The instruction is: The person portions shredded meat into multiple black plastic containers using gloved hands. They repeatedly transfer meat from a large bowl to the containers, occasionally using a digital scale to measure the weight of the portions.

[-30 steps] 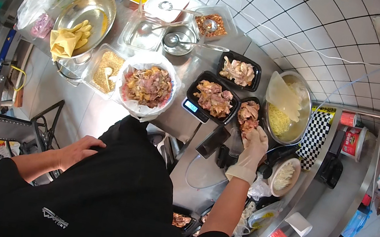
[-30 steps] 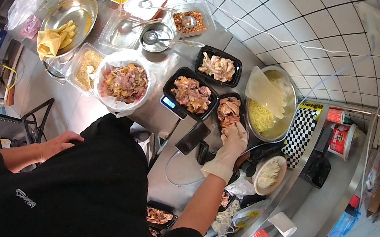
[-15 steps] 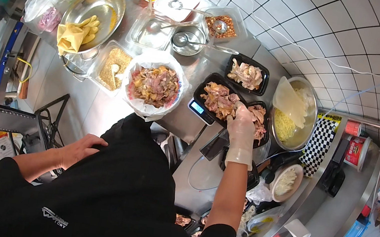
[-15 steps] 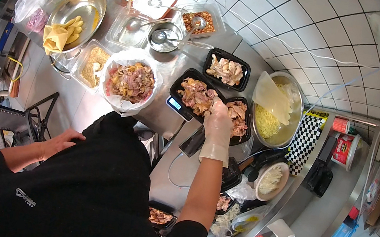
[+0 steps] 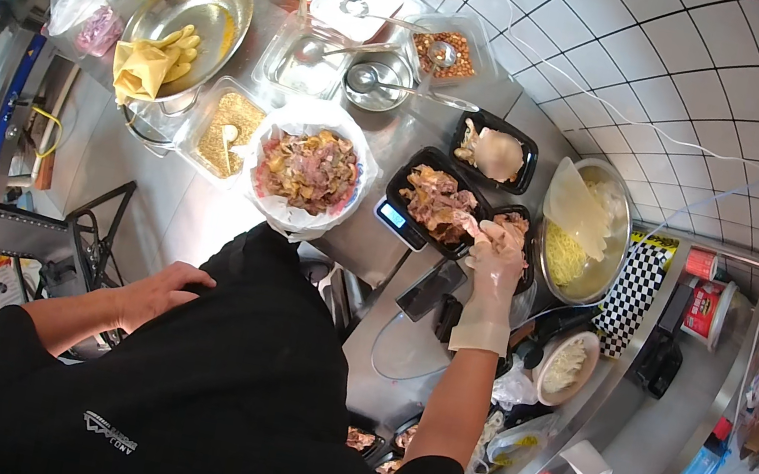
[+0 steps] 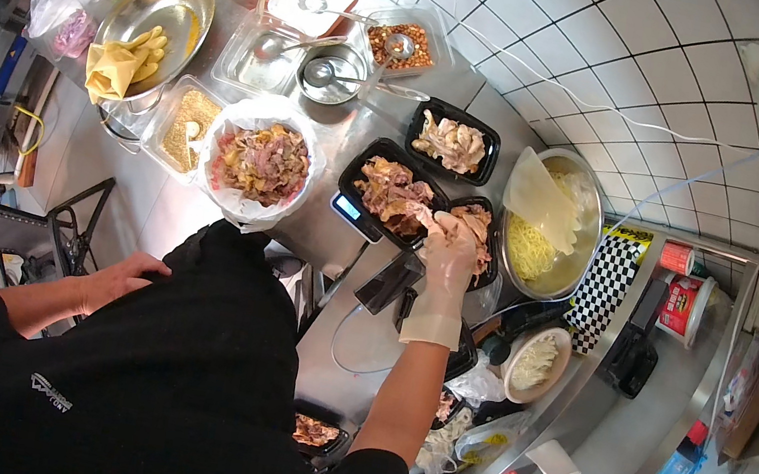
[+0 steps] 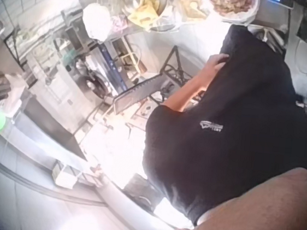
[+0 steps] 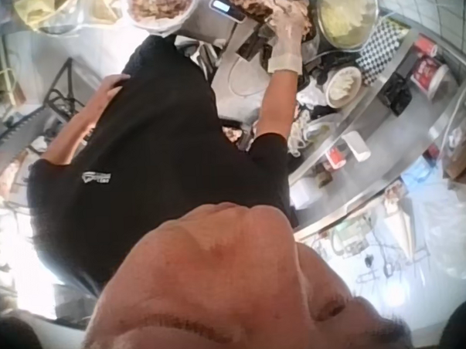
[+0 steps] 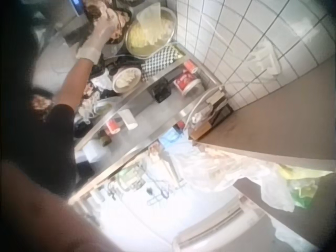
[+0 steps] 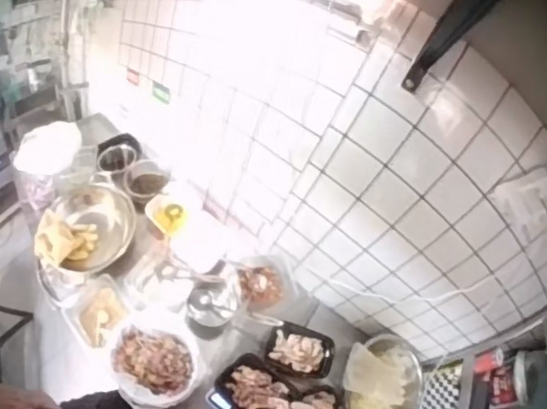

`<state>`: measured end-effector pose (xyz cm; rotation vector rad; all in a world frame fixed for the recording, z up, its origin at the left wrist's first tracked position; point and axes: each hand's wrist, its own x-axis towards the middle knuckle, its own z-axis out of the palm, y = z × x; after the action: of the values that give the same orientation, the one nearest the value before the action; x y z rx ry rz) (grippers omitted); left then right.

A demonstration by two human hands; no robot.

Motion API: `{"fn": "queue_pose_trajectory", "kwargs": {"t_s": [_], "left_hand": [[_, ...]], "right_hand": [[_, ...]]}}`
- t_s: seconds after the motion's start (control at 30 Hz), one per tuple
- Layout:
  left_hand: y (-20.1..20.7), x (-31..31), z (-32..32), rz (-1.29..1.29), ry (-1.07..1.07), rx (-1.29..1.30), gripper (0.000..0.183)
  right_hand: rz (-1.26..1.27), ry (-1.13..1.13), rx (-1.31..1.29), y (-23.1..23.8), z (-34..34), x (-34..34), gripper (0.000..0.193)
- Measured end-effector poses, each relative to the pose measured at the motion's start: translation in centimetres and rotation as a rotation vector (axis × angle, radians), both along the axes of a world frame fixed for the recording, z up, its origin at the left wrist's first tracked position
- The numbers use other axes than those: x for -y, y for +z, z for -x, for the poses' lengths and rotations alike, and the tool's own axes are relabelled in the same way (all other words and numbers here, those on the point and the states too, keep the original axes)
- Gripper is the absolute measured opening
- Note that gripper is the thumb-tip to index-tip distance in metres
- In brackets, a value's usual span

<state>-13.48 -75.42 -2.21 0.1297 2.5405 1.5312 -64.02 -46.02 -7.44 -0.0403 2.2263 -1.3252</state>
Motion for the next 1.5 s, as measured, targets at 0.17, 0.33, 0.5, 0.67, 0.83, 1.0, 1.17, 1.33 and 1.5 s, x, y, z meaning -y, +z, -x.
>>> {"fn": "queue_pose_trajectory", "kwargs": {"t_s": [0.17, 0.33, 0.5, 0.67, 0.83, 1.0, 1.17, 1.33, 1.5], "left_hand": [[-0.2, 0.3, 0.2, -0.001, -0.009, -0.035, 0.062], [-0.1, 0.4, 0.5, -0.001, -0.023, -0.047, 0.062], [-0.2, 0.4, 0.3, -0.007, -0.024, -0.074, 0.065], [-0.2, 0.1, -0.1, -0.012, -0.014, -0.078, 0.069], [0.1, 0.1, -0.1, -0.017, -0.018, -0.064, 0.069], [-0.7, 0.1, -0.4, -0.007, -0.039, -0.029, 0.070], [0.2, 0.4, 0.7, -0.014, -0.077, -0.006, 0.070], [-0.9, 0.0, -0.2, -0.027, -0.030, -0.064, 0.067], [0.1, 0.1, 0.0, -0.013, -0.043, -0.011, 0.067]], "right_hand": [[0.170, -0.070, 0.080, -0.1, -0.1, -0.9, 0.027], [0.237, -0.123, 0.085, -1.1, -0.3, -1.0, 0.026], [0.223, -0.128, 0.025, -0.6, -0.8, 0.5, 0.027], [0.242, -0.129, -0.004, -0.1, -1.0, 1.3, 0.028], [0.225, -0.217, -0.008, -2.0, 0.8, -1.5, 0.026], [0.167, -0.147, -0.042, -2.0, 0.4, -1.7, 0.029], [0.044, 0.139, -0.347, -1.8, -1.6, 0.6, 0.039], [-0.270, 0.694, -0.839, -1.6, -2.3, 0.9, 0.044], [-0.244, 0.633, -0.817, -3.7, -1.3, 1.5, 0.034]]}}
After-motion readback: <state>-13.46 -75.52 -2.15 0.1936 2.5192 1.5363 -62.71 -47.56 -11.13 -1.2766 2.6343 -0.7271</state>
